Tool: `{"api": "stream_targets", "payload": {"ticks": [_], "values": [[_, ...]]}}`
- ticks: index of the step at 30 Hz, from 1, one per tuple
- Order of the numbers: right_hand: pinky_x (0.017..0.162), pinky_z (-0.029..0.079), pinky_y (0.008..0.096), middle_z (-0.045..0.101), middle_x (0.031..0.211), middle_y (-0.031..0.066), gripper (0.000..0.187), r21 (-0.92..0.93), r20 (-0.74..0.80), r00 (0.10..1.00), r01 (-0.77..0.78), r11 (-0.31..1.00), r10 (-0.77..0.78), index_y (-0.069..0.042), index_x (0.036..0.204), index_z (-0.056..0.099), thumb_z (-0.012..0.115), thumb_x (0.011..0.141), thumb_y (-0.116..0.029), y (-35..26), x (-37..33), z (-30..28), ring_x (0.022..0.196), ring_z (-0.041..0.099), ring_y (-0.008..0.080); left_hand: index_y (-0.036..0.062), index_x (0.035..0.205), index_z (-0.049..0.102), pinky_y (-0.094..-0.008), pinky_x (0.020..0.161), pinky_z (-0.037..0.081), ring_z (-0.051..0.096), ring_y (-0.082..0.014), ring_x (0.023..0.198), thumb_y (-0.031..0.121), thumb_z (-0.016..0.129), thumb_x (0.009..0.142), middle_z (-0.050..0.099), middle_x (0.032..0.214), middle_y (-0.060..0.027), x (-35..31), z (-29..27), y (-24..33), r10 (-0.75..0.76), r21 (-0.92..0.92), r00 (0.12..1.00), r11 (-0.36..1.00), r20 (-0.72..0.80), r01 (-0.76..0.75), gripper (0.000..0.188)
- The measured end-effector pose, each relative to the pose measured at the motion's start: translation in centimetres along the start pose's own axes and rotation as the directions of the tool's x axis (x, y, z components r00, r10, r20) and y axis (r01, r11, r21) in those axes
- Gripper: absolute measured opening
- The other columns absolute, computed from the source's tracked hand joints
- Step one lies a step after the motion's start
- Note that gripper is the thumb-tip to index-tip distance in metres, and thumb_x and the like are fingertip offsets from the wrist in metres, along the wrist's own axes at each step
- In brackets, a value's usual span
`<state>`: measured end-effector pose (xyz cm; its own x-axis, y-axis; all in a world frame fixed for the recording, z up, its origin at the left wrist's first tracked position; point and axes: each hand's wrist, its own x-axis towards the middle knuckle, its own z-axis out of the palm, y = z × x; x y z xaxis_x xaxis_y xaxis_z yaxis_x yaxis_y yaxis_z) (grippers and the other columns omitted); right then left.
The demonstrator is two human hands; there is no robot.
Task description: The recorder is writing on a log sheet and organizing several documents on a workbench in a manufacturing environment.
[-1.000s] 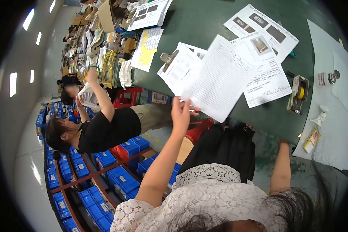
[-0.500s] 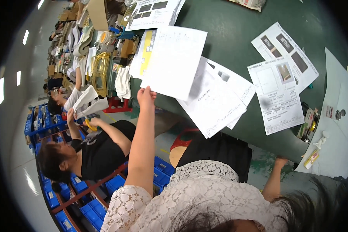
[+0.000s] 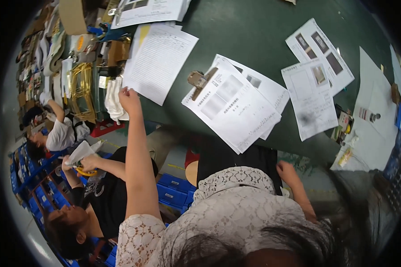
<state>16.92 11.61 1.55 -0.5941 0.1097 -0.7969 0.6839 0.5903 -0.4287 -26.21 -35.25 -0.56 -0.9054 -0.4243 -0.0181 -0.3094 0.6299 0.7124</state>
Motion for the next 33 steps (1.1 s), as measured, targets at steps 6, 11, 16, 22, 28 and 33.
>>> {"api": "stream_targets", "payload": {"ticks": [6, 11, 16, 22, 28, 33], "values": [[0.065, 0.049, 0.0260, 0.062, 0.084, 0.0074, 0.024, 0.693, 0.034, 0.998, 0.011, 0.721, -0.048, 0.000, 0.104, 0.059, 0.055, 0.089, -0.019, -4.6, 4.1, -2.7, 0.074, 0.060, 0.0128, -0.0012, 0.112, 0.052, -0.0402, 0.087, 0.041, 0.050, -0.0348, 0.100, 0.008, 0.061, 0.081, 0.054, 0.105, -0.0206, -16.2, 5.0, 8.1, 0.627, 0.098, 0.677, 0.702, 0.386, -0.706, 0.033], [0.066, 0.050, 0.0250, 0.060, 0.088, 0.0064, 0.029, 0.695, -0.099, 0.994, 0.107, 0.711, -0.053, 0.001, 0.110, 0.055, 0.056, 0.089, -0.019, -4.3, 7.2, -1.5, 0.076, 0.058, 0.0111, -0.0037, 0.097, 0.054, -0.0380, 0.069, 0.045, 0.058, -0.0294, 0.078, 0.015, 0.068, 0.078, 0.059, 0.082, -0.0146, -17.0, 7.0, 4.9, 0.219, 0.169, 0.841, 0.925, 0.494, -0.340, 0.030], [0.068, 0.049, 0.0247, 0.060, 0.090, 0.0053, 0.032, 0.755, -0.119, 0.992, 0.124, 0.644, -0.051, 0.002, 0.111, 0.055, 0.057, 0.088, -0.019, -3.9, 8.4, -2.5, 0.080, 0.057, 0.0106, -0.0016, 0.088, 0.055, -0.0255, 0.049, 0.049, 0.060, -0.0159, 0.055, 0.014, 0.059, 0.086, 0.058, 0.068, -0.0082, -20.1, 4.7, 1.9, -0.153, -0.021, 0.790, 0.979, 0.594, 0.205, 0.017], [0.072, 0.049, 0.0235, 0.063, 0.096, 0.0088, 0.037, 0.811, -0.049, 0.998, 0.063, 0.582, -0.040, 0.002, 0.117, 0.051, 0.059, 0.087, -0.018, -4.8, 8.8, -4.5, 0.084, 0.060, 0.0130, -0.0009, 0.079, 0.060, -0.0432, 0.076, 0.046, 0.055, -0.0384, 0.086, 0.009, 0.052, 0.079, 0.060, 0.084, -0.0216, -28.2, 2.9, 5.4, 0.323, 0.166, 0.789, 0.870, 0.523, -0.465, 0.013], [0.072, 0.051, 0.0271, 0.060, 0.102, 0.0096, 0.042, 0.760, -0.056, 0.990, 0.124, 0.638, -0.126, 0.002, 0.121, 0.046, 0.058, 0.087, -0.020, -4.1, 10.2, -5.6, 0.086, 0.060, 0.0145, -0.0007, 0.120, 0.047, -0.0430, 0.094, 0.041, 0.039, -0.0410, 0.121, 0.009, 0.056, 0.070, 0.041, 0.128, -0.0285, -35.3, 6.8, 10.9, 0.422, 0.098, 0.537, 0.714, 0.731, -0.694, 0.052], [0.056, 0.049, 0.0240, 0.055, 0.083, 0.0011, 0.029, 0.701, -0.153, 0.962, 0.267, 0.661, -0.227, -0.002, 0.109, 0.050, 0.057, 0.084, -0.015, -3.9, 12.9, -5.1, 0.072, 0.054, 0.0092, -0.0017, 0.135, 0.032, -0.0492, 0.102, 0.032, 0.028, -0.0518, 0.126, 0.026, 0.076, 0.057, 0.021, 0.137, -0.0377, -38.6, 9.1, 9.9, 0.341, 0.239, 0.544, 0.634, 0.767, -0.735, 0.094]]}}
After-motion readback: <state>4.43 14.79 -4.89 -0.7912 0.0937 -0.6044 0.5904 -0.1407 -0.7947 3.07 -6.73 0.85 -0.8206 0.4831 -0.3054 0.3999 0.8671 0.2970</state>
